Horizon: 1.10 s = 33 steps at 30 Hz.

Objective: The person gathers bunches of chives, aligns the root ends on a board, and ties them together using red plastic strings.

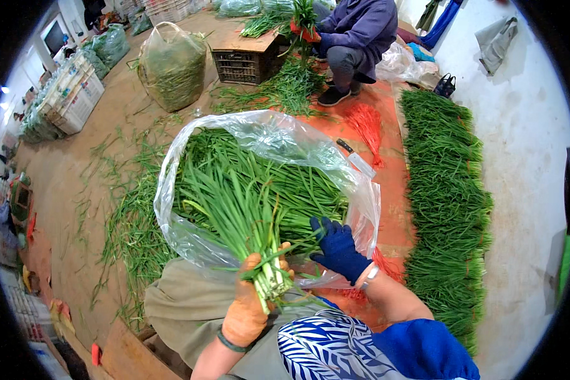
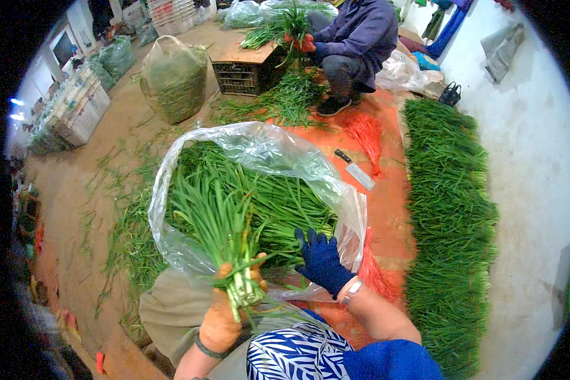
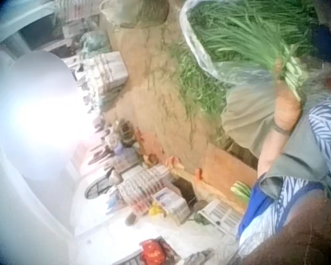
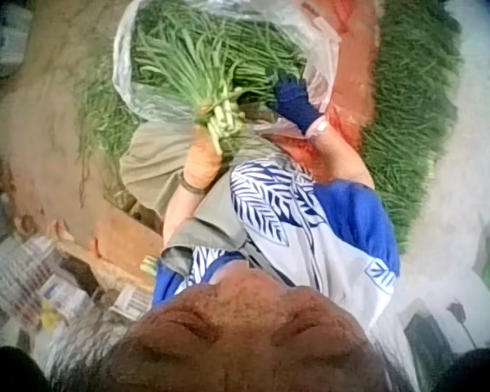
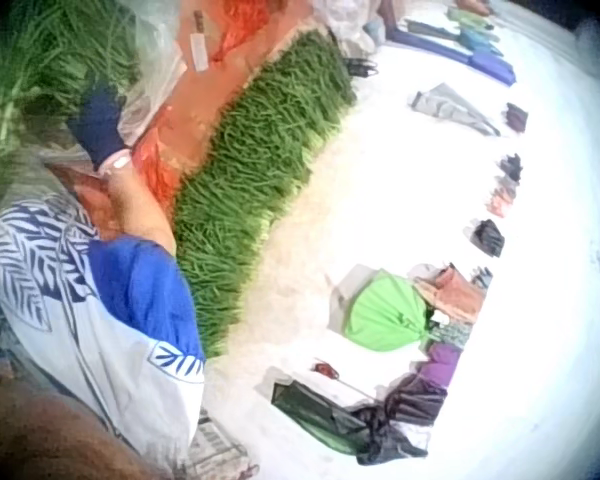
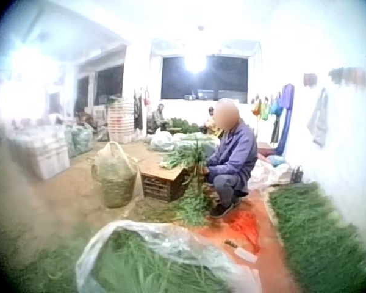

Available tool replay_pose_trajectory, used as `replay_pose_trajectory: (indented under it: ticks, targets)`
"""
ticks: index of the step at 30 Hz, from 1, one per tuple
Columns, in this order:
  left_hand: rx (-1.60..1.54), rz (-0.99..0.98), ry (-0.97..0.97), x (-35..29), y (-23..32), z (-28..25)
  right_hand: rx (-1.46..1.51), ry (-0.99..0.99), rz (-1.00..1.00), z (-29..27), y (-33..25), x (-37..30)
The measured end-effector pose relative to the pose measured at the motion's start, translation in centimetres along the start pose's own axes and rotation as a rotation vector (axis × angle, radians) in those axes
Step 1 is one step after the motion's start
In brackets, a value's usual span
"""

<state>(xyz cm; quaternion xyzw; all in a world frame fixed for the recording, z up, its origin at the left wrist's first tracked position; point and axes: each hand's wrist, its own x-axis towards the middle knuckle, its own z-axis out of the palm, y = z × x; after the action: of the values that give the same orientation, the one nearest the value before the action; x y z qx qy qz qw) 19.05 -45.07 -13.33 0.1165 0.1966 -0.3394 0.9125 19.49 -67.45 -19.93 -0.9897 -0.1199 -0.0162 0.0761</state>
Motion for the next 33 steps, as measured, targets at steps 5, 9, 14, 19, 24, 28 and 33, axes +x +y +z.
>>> replay_pose_trajectory:
  ticks: [5, 9, 14, 19, 24, 28, 33]
  targets:
    - [-0.093, 0.076, -0.228, -5.8, 2.6, 7.1, 0.092, -0.182, 0.112, 7.8, 3.1, -0.9]
    - [-0.096, 0.223, -0.355, -9.3, 4.8, 11.0, 0.173, -0.242, 0.071, 7.4, 4.0, -0.2]
    - [0.059, 0.399, -0.555, -7.4, 5.9, 10.8, 0.648, -0.056, 0.103, 2.9, 6.2, 1.5]
    - [0.161, 0.291, -0.448, -4.8, 5.0, 7.5, 1.43, -0.124, 0.288, -5.1, 2.4, 4.3]
    - [-0.028, -0.023, -0.209, 2.7, 2.5, -1.4, 1.643, -0.347, 0.363, -7.7, -4.0, 4.5]
    - [0.003, -0.113, -0.046, 2.8, 0.5, -4.9, 1.152, -0.146, -0.08, 0.1, -4.1, 3.9]
    - [0.033, -0.159, -0.082, 2.5, 1.1, -5.2, 0.937, -0.277, 0.139, -1.6, -6.7, 4.4]
